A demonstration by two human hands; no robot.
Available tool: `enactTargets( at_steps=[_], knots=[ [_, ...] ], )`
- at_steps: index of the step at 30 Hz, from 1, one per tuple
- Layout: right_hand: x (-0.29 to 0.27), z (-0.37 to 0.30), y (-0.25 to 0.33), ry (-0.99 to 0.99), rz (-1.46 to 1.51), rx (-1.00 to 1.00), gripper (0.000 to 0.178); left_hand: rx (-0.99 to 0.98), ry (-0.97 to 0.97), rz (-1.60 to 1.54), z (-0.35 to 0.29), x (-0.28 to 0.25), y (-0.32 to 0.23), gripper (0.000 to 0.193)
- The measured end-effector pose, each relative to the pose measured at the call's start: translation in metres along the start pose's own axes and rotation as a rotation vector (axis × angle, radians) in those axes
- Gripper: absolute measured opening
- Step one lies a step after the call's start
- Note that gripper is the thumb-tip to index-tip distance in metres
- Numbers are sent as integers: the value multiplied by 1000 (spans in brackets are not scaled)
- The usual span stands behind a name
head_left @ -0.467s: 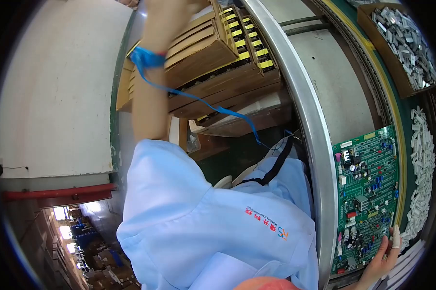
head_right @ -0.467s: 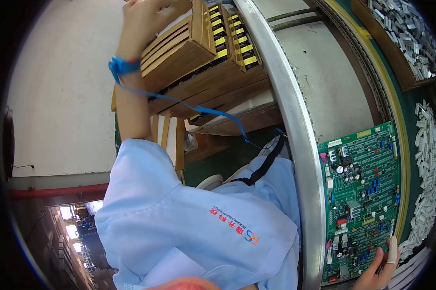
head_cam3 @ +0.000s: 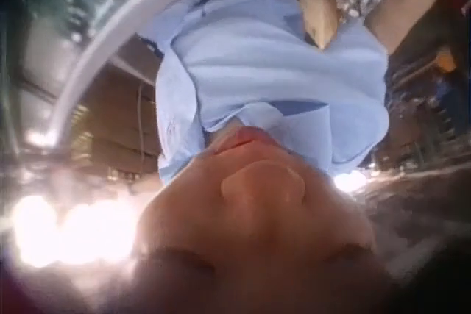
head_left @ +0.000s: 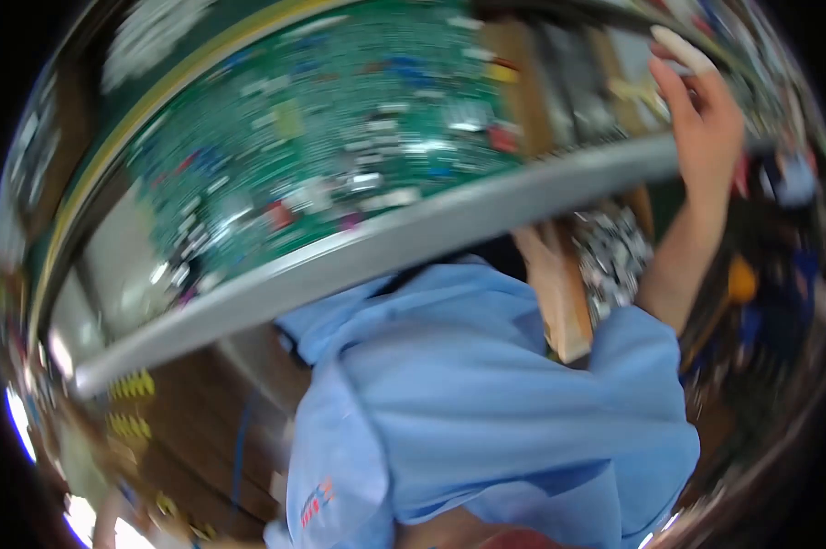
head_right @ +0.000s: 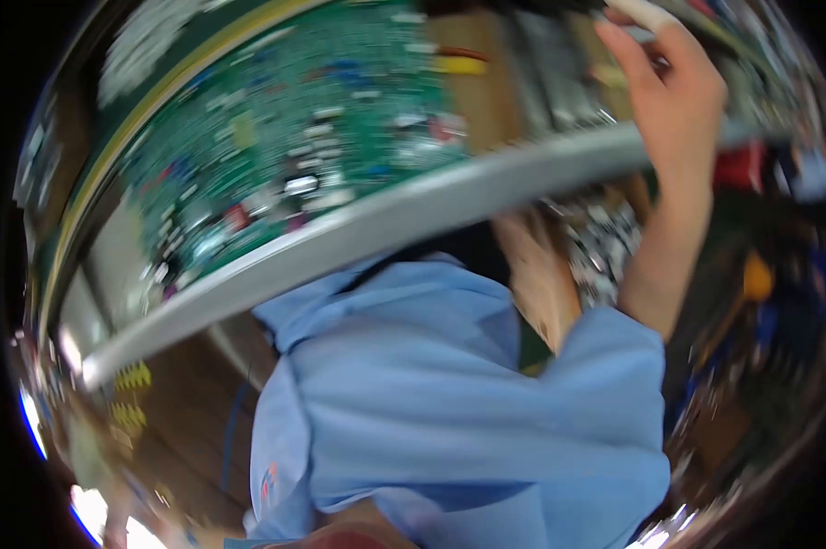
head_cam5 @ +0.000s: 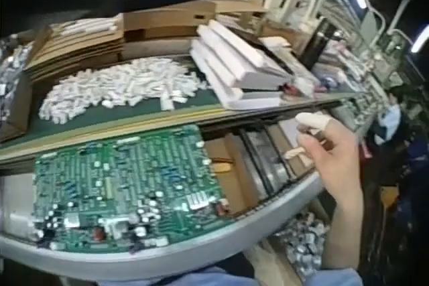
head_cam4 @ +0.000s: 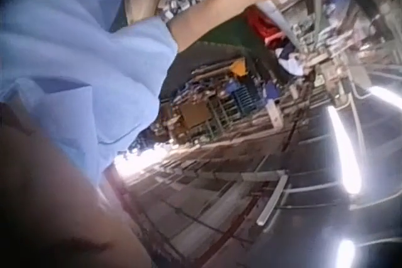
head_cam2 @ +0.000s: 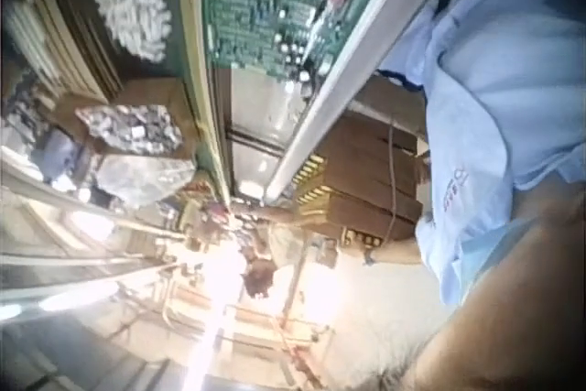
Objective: Manual assembly of electronic components onto a printed circuit board.
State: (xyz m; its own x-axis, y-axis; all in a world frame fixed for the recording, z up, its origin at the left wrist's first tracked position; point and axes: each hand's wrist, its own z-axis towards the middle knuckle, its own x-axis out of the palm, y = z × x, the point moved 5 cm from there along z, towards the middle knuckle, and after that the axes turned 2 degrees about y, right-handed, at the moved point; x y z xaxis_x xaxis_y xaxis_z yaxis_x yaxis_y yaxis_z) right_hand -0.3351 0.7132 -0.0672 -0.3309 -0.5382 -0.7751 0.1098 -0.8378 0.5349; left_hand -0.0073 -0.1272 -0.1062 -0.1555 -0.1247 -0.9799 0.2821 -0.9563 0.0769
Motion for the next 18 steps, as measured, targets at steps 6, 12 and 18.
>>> enactTargets(
  at_steps=[6, 12, 18],
  knots=[
    [-109, -127, -149, -184, -781, 656, 25, 178, 37, -321, 137, 92, -84, 34],
    [-18, -228, -271, 405, -648, 905, 37, 82, 21, -472, 136, 59, -103, 33],
    [38, -264, -315, 514, -768, 597, 35, -41, -36, -599, 141, -4, -106, 32]
  ],
)
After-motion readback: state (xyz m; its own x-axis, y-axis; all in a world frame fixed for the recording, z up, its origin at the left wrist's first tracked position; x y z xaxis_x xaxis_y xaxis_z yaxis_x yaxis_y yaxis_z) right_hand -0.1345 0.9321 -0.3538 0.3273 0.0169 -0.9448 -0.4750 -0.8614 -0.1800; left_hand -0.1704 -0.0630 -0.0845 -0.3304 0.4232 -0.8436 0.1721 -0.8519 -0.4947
